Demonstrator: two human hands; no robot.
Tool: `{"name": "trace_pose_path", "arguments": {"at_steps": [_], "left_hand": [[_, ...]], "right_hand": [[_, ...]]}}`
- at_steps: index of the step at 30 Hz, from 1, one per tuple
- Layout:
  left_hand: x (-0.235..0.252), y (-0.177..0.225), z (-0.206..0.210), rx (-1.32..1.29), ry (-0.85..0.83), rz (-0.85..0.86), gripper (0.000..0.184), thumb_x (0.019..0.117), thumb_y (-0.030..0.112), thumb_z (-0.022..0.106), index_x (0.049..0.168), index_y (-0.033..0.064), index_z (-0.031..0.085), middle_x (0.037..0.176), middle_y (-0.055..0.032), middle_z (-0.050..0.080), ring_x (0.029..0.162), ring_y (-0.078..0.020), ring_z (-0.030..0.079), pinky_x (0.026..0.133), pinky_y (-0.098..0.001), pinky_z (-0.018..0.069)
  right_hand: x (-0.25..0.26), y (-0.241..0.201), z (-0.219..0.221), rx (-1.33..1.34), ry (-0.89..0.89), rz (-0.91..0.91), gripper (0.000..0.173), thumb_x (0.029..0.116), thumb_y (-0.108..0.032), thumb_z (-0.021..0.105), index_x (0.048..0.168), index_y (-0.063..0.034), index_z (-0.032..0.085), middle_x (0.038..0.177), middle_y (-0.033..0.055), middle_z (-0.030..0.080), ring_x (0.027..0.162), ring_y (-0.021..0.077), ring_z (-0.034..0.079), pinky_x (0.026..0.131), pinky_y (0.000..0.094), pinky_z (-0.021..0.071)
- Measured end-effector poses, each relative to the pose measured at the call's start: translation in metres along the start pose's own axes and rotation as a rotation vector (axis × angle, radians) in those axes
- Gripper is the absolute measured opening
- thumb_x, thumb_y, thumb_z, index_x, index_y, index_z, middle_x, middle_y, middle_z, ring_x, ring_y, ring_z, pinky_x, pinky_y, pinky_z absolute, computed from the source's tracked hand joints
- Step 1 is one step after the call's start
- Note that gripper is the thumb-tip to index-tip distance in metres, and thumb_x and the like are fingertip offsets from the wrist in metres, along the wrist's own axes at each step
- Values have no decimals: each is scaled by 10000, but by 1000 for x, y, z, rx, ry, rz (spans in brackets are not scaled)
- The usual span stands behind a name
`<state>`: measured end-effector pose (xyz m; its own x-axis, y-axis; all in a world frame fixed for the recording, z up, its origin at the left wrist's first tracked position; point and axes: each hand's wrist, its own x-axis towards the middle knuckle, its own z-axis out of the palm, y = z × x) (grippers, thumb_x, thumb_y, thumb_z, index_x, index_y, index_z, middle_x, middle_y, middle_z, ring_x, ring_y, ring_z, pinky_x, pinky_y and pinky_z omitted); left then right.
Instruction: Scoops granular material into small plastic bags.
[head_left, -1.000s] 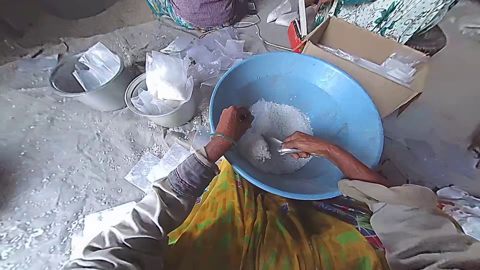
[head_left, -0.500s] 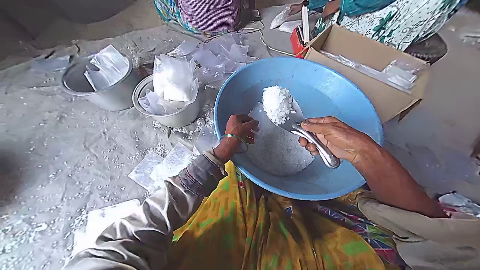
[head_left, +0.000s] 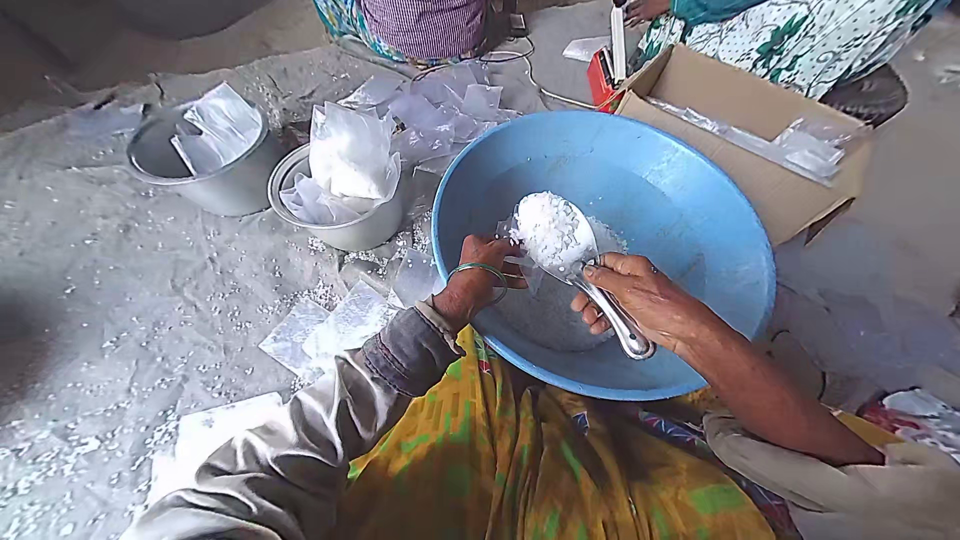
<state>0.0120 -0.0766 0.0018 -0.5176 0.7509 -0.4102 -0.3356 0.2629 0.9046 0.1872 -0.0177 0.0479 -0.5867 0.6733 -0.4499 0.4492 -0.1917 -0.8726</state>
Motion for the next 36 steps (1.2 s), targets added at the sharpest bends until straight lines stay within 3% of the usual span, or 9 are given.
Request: {"name": "trace_pose_path", "arguments": {"at_steps": [10,14,20,24,28,29,30,32,36], "left_hand": [[0,-14,-7,-19,-58,29,188,1086,171,507,1190,18,541,972,-105,640,665,-183,700,613,-336,625],[1,-9,-5,-38,-24,25,139,1083,125,505,1110,-1,555,907,-105,657,649,-189,706,601,-336,625],[5,0,-10,69,-10,22,197,1097,145,495,1149,-38,548,923,-124,663,658,-172,694,595,-312,604],[7,0,-11,169,-9,15,233,1102,186,493,1166,-20,583,954,-118,688,662,-152,669,597,-299,571],[7,0,-9,262,13,42,232,1101,173,498,1147,-28,606,909,-104,709,632,-132,661,586,-277,557],[8,0,-8,289,19,57,235,1098,164,504,1148,-35,619,903,-103,710,622,-129,658,580,-273,558],[9,-1,-7,318,20,78,234,1097,157,504,1149,-37,625,905,-103,712,619,-122,655,579,-268,557],[10,-4,-8,378,24,125,229,1092,137,514,1158,-45,637,914,-107,713,634,-121,653,600,-277,558],[11,-8,-12,482,11,231,221,1078,116,531,1166,-46,653,943,-128,713,682,-151,662,644,-316,565]], "right_hand": [[3,5,10,-537,124,-52,272,1139,-196,360,1234,46,440,846,129,617,653,123,653,654,263,554],[6,10,18,-802,212,-162,303,1129,-165,385,1295,80,448,939,212,657,818,297,697,785,450,556],[16,7,6,-841,397,-327,334,1127,-156,381,1315,114,438,932,262,664,821,410,695,751,569,543],[34,10,-16,-981,415,-202,331,1122,-163,406,1305,103,480,991,301,677,937,482,690,789,635,508],[65,35,-31,-1170,192,32,320,1068,-111,520,1308,95,569,1157,359,646,1060,547,641,874,695,466],[75,44,-31,-1168,102,99,305,1052,-95,541,1288,92,588,1129,335,658,1006,495,664,865,653,489],[84,53,-30,-1145,-2,159,281,1063,-115,530,1255,80,591,1025,266,662,870,367,673,804,536,526],[92,61,-25,-1012,-173,229,239,1099,-141,448,1131,61,572,769,97,569,590,114,541,606,273,469],[92,62,-27,-792,-338,235,318,1109,-181,448,868,-12,567,560,-2,533,402,20,438,427,168,355]]}}
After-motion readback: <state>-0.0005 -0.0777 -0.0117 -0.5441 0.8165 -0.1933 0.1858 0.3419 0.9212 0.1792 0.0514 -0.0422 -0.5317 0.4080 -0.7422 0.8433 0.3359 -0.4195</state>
